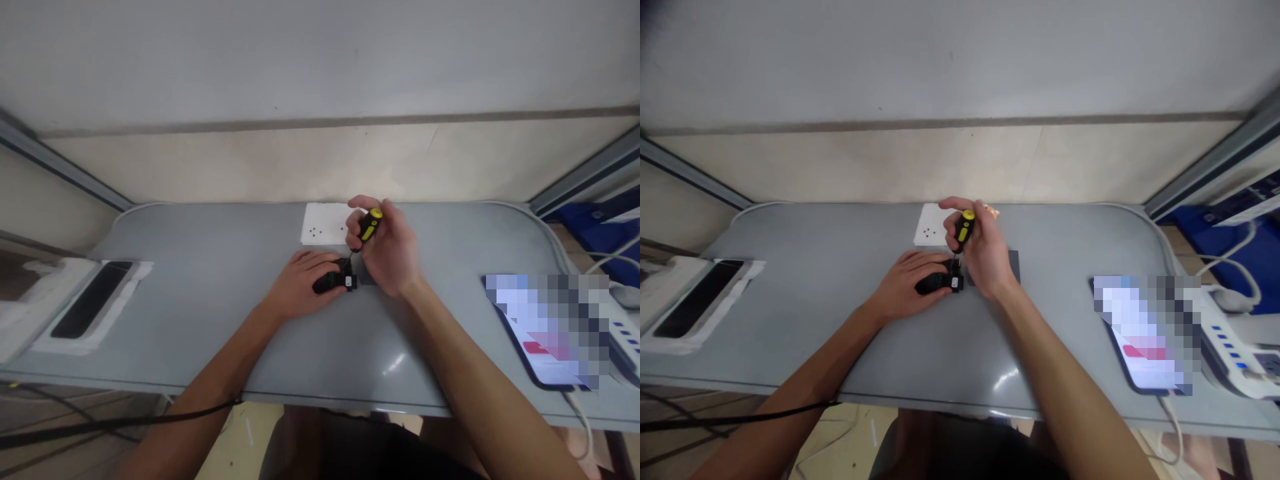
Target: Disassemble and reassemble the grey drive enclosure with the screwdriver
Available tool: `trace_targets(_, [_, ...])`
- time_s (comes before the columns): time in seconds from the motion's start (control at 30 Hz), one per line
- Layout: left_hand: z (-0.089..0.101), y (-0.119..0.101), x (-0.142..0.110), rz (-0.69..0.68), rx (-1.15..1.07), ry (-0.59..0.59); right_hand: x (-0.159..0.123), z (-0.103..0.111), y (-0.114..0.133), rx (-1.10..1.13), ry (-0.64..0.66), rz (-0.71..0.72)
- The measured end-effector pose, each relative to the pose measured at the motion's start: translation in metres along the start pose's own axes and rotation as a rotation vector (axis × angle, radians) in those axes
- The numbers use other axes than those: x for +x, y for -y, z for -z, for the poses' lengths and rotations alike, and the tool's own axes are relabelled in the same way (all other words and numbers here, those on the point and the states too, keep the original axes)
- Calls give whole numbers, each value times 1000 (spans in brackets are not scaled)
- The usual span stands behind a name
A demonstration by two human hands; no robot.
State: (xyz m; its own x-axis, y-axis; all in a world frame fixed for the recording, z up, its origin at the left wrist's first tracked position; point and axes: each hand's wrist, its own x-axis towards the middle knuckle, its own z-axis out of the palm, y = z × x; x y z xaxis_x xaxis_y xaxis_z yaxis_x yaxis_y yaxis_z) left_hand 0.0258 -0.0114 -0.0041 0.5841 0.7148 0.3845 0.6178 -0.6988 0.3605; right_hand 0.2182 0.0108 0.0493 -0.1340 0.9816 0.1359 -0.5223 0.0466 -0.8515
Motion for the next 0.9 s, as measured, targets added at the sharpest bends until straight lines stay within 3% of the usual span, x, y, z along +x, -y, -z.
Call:
trace_targets(0.17, [0, 0, 0, -13, -1, -1, -3, 2, 1, 6, -3, -27])
trace_targets(0.37, [-1, 2, -1, -10, -18, 14, 3, 6, -5, -99, -123, 73])
trace_targets(0.43, [-1, 2, -1, -6, -19, 8, 4, 9, -4, -207, -99, 98])
trace_targets(0.53, [0, 2, -1, -7, -20, 8, 3, 16, 0, -566, -102, 147])
trace_targets(0.63, [0, 1, -1, -19, -19, 6, 3, 26, 0, -878, -200, 152])
trace_targets(0.8, [1, 1, 0, -6, -46, 11, 12, 41, -3, -756, -440, 219])
trace_targets(0.9, [2, 2, -2, 12, -88, 4, 16, 47, -4, -808, -539, 244])
